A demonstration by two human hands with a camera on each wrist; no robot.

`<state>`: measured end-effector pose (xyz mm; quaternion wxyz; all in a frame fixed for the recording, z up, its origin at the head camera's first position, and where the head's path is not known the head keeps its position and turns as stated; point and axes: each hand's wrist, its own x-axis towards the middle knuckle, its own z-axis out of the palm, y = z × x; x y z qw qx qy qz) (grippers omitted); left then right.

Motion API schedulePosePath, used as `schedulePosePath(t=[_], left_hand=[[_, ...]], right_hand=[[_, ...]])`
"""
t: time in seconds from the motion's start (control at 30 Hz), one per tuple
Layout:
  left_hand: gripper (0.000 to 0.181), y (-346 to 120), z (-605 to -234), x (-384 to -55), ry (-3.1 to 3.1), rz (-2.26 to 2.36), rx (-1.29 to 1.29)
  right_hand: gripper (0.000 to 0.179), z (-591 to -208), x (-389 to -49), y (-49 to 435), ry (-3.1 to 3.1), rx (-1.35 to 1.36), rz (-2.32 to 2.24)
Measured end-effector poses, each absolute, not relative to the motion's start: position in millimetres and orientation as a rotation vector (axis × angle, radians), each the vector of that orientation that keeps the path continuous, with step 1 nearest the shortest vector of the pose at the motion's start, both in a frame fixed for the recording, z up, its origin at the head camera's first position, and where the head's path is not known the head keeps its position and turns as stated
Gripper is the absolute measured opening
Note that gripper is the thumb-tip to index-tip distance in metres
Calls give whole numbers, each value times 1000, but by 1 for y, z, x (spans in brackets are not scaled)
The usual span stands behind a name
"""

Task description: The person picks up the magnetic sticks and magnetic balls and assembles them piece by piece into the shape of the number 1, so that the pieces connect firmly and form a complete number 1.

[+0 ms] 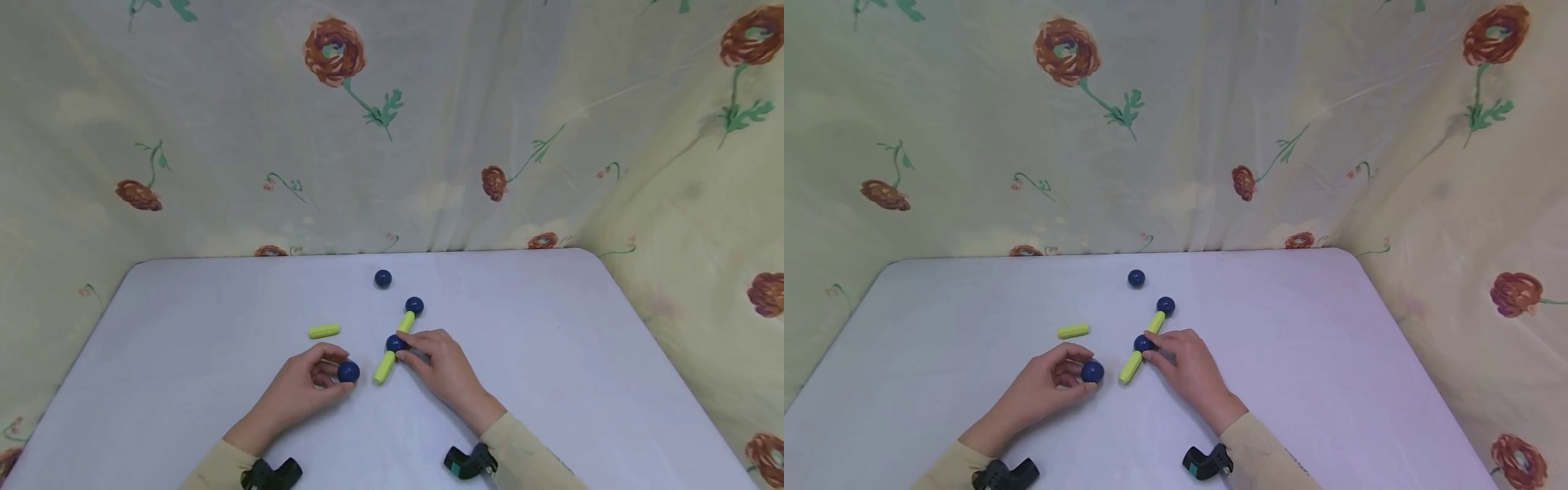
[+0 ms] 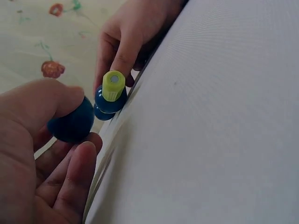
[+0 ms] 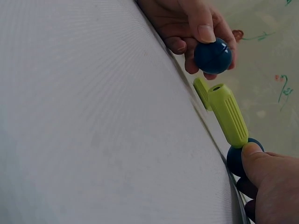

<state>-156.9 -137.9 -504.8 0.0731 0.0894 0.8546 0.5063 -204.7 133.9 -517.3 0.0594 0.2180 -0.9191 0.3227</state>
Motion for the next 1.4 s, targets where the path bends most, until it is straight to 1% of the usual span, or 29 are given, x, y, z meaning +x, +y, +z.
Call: schedulePosePath(t=[0.1,0.3,0.5,0.93,1.4], left_hand=[[38,-139,-506,-157,2573,1460,346],[32,-141,-507,-157,2591,1393,430],[32,-141,-507,-158,2648,1353,540],[32,-137,-508,-156,2666,1192,492],[33,-128,-509,-153,2739,1053,569]], right_hand=[[37,-517,-205,134,-2799,646,985],[37,-517,-205,134,-2795,646,991],[37,-515,-204,134,-2783,648,986],[36,-518,-205,134,-2761,669,991],[37,-516,-204,134,-2764,671,992]])
